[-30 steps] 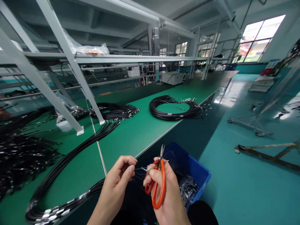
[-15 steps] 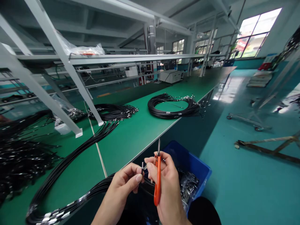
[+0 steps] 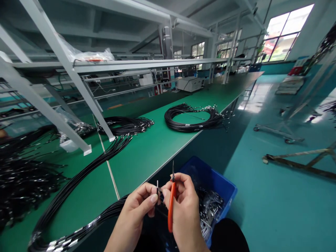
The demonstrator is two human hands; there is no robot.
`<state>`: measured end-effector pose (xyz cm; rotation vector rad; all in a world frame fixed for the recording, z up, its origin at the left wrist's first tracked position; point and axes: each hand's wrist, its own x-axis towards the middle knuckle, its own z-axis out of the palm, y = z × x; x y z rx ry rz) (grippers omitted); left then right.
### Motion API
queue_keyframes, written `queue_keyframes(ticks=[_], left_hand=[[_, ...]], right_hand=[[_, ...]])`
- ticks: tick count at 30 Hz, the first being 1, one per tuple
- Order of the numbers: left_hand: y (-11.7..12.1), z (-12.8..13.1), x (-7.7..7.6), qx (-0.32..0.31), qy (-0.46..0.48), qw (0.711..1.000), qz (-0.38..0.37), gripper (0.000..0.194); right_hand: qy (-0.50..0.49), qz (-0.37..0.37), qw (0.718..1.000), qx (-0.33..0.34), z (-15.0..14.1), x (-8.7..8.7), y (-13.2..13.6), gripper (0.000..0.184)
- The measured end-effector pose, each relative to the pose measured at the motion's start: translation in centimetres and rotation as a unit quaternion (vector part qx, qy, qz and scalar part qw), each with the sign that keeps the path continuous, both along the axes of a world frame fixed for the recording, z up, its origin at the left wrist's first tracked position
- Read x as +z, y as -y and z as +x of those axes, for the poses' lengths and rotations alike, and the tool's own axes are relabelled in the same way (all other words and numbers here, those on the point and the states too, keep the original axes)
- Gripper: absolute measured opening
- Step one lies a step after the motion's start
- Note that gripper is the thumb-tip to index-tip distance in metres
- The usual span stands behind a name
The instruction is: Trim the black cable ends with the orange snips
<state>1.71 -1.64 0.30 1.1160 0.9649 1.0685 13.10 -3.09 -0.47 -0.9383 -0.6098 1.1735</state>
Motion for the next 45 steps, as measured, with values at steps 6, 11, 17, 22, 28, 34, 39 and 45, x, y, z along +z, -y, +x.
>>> queue_keyframes(ticks=[6, 11, 17, 22, 28, 34, 39, 45], left_hand=[[-0.2, 0.0, -0.3, -0.009, -0.027, 1.000, 0.010, 0.018], [-0.3, -0.1, -0.5, -0.019, -0.029, 0.999, 0.015, 0.018], [0.1, 0.2, -0.5, 0.005, -0.051, 0.998, 0.036, 0.010], [0.3, 0.4, -0.4, 0.054, -0.033, 0.998, 0.028, 0.010], [-0.5, -0.4, -0.6, 0.076, 0.005, 0.997, 0.032, 0.007], [-0.9, -0.1, -1.5, 0.095, -0.004, 0.992, 0.084, 0.004], [-0.6, 0.5, -1.4, 0.093, -0.010, 0.992, 0.090, 0.003], [-0.6, 0.7, -1.6, 0.104, -0.077, 0.985, 0.118, 0.003]], right_hand=[[0.163, 0.051, 0.981, -0.088, 0.3, -0.8, 0.3, 0.029], [0.367, 0.104, 0.917, -0.116, 0.3, -1.6, 0.2, 0.032], [0.505, 0.224, 0.815, -0.174, 0.4, -1.6, -0.1, 0.046], [0.530, 0.271, 0.783, -0.183, 0.3, -1.9, -0.3, 0.052], [0.337, 0.105, 0.928, -0.120, 0.0, -2.6, 1.9, 0.028], [0.064, -0.090, 0.981, 0.161, 0.4, -0.4, 3.1, 0.022], [0.008, -0.124, 0.967, 0.221, 0.8, 0.3, 2.2, 0.032], [0.047, -0.129, 0.974, 0.181, 0.5, -0.4, 1.8, 0.019]])
